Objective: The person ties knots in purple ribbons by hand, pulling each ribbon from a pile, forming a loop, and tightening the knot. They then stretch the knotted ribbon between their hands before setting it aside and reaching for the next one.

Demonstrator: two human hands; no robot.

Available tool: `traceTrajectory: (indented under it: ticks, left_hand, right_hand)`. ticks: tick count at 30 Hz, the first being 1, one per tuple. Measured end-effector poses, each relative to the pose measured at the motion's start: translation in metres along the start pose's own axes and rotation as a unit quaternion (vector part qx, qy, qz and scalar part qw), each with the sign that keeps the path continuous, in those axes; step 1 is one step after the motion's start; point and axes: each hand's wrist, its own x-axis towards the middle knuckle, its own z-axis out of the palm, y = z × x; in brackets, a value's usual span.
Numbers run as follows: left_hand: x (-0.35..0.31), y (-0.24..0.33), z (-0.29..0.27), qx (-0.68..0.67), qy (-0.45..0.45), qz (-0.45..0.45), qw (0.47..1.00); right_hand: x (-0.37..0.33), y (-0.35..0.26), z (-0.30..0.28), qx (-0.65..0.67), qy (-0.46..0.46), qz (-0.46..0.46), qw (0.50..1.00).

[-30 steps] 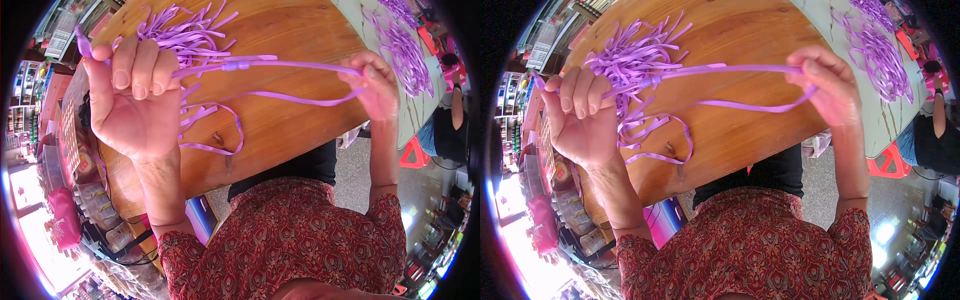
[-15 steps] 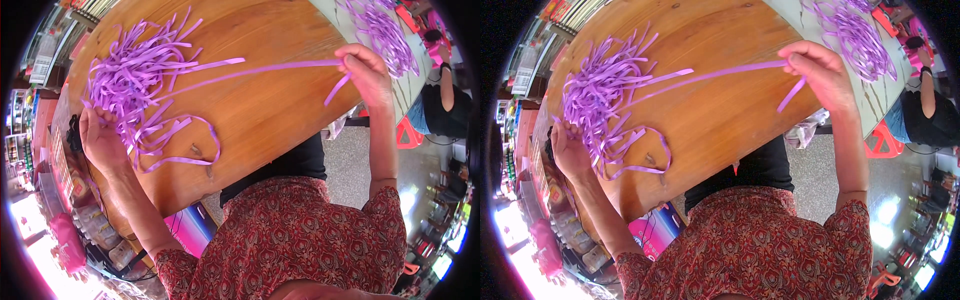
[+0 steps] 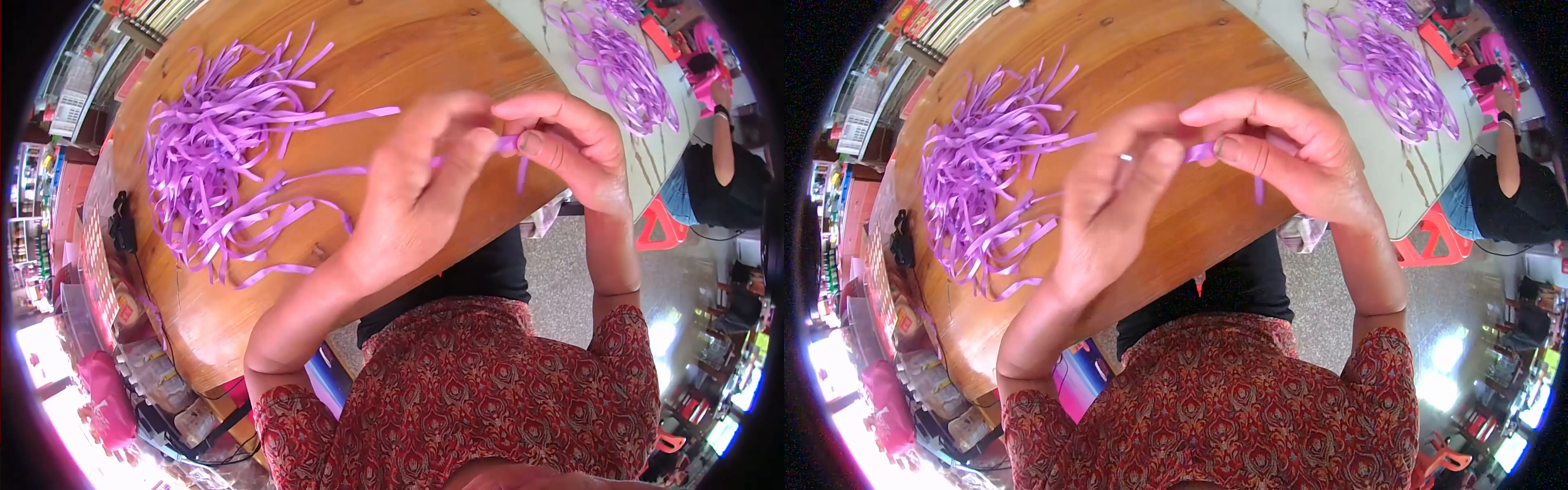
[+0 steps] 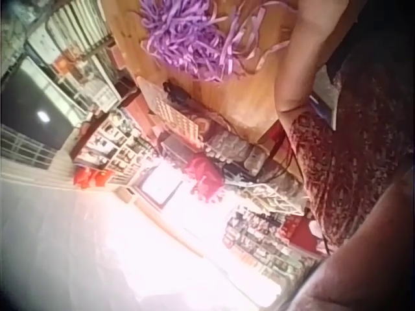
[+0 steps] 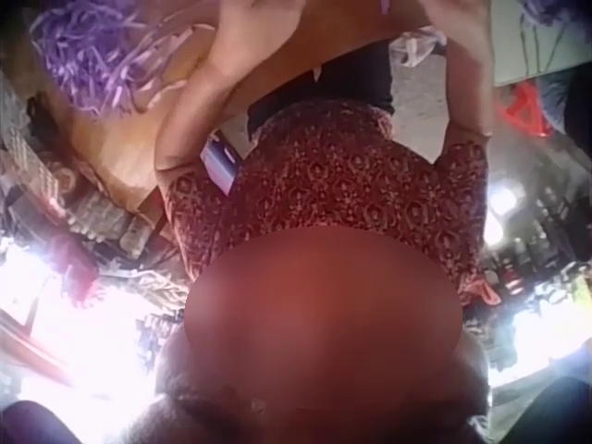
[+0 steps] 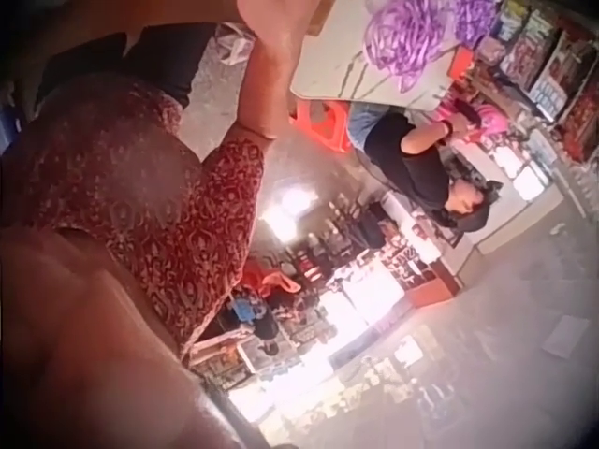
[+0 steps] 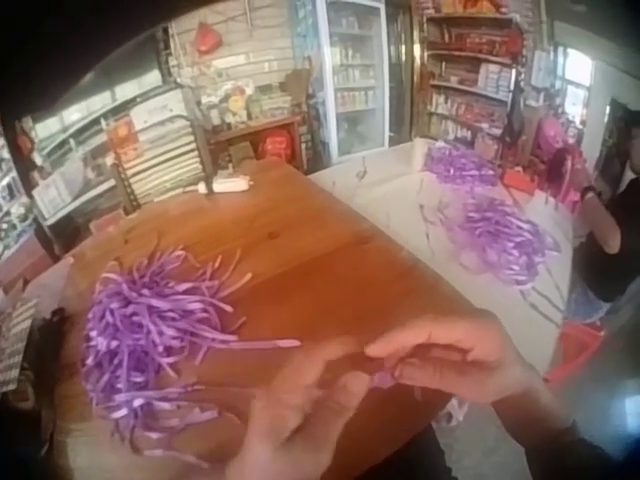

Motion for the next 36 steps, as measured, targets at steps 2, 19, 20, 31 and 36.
traceTrajectory:
  ticks: [2, 19, 20, 31, 36]
  left_hand:
    - [0.003, 0.001, 0.013, -0.233, -0.076, -0.197, 0.949]
    - [0.001, -0.013, -0.041, 0.603, -0.062, 0.140, 0.783]
    - [0.003, -0.014, -0.031, 0.490, -0.058, 0.130, 0.860]
    - [0.002, -0.019, 0.004, -0.085, -0.104, -0.274, 0.952]
    - [0.000, -0.027, -0.001, -0.107, -0.045, -0.215, 0.970]
  right_hand:
    - [-0.003, -0.004, -0.001, -0.007, 0.018, 0.018, 1.000]
    - [-0.008, 0.040, -0.018, -0.026, 0.067, 0.068, 0.995]
    - [-0.007, 0.038, -0.015, -0.012, 0.065, 0.066, 0.996]
    - [-0.004, 0.029, 0.002, -0.052, 0.064, -0.013, 0.996]
    - [-0.005, 0.030, -0.011, -0.023, 0.098, 0.028, 0.995]
